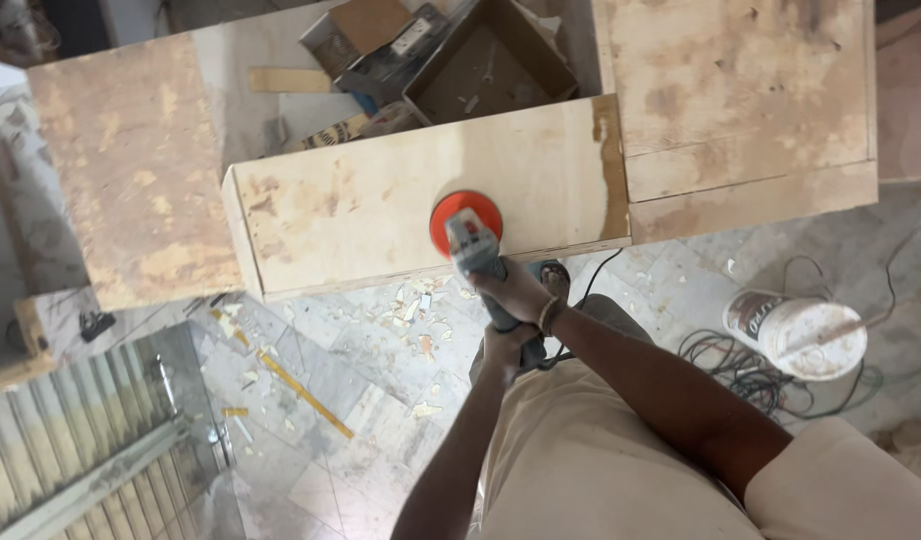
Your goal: The person uses an angle grinder with a sanding disc to smooth the edges and surfaces of a wooden cabinet structure. They systematically move the tool along the top edges, corners, and vertical sides of the furniture piece, generating wood dust.
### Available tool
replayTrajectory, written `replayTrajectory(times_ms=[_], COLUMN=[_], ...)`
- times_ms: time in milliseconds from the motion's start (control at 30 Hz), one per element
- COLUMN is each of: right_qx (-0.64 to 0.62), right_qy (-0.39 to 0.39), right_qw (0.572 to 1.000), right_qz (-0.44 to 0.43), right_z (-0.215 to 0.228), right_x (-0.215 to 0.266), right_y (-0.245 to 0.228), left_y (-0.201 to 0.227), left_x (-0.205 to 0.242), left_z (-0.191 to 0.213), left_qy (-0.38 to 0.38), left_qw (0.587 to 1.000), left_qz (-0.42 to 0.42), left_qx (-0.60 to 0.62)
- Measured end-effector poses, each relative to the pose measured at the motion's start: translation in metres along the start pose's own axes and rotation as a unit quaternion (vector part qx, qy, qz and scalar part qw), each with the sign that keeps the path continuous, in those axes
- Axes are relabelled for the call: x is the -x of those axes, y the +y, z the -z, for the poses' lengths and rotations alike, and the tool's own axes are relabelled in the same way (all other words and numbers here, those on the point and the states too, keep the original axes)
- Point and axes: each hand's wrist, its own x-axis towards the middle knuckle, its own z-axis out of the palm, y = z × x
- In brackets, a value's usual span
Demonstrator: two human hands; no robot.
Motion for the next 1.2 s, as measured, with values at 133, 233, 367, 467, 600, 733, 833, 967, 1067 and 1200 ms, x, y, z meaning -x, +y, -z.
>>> replayTrajectory(times_ms=[133, 233, 367, 467, 600, 733, 833, 967, 1067, 1200], right_qx=[-0.084, -0.209, -0.31, -0.3, -0.29, -0.377, -0.325, -0.295, -0.333, -0.385], right_qy=[0.037, 0.068, 0.151, 0.178, 0.215, 0.213, 0.189, 0.196, 0.199, 0.191], right_qw=[0.996, 0.976, 0.936, 0.936, 0.931, 0.899, 0.898, 0.872, 0.844, 0.781], right_qz=[0.017, 0.002, -0.07, -0.05, -0.05, 0.06, 0.228, 0.338, 0.371, 0.453], right_z=[0.008, 0.039, 0.072, 0.093, 0.117, 0.137, 0.152, 0.17, 0.18, 0.191], right_x=[0.03, 0.051, 0.074, 0.085, 0.092, 0.104, 0.131, 0.138, 0.141, 0.12], right_y=[0.012, 0.031, 0.031, 0.025, 0.046, 0.077, 0.089, 0.11, 0.156, 0.273], left_y=[-0.002, 0.005, 0.02, 0.023, 0.02, 0.023, 0.022, 0.0, -0.041, -0.138], left_x=[0.029, 0.038, 0.029, 0.021, 0.02, 0.028, 0.021, -0.011, -0.04, -0.089], left_z=[-0.022, -0.052, -0.089, -0.108, -0.125, -0.144, -0.156, -0.165, -0.164, -0.153], left_qy=[0.012, -0.059, -0.082, -0.13, -0.142, -0.179, -0.201, -0.255, -0.283, -0.271], left_qw=[0.993, 0.995, 0.965, 0.957, 0.931, 0.919, 0.866, 0.801, 0.756, 0.687], left_qz=[-0.012, -0.008, 0.052, 0.018, -0.002, -0.004, -0.125, -0.23, -0.273, -0.337], left_qx=[-0.117, -0.078, -0.244, -0.26, -0.337, -0.351, -0.439, -0.49, -0.524, -0.584])
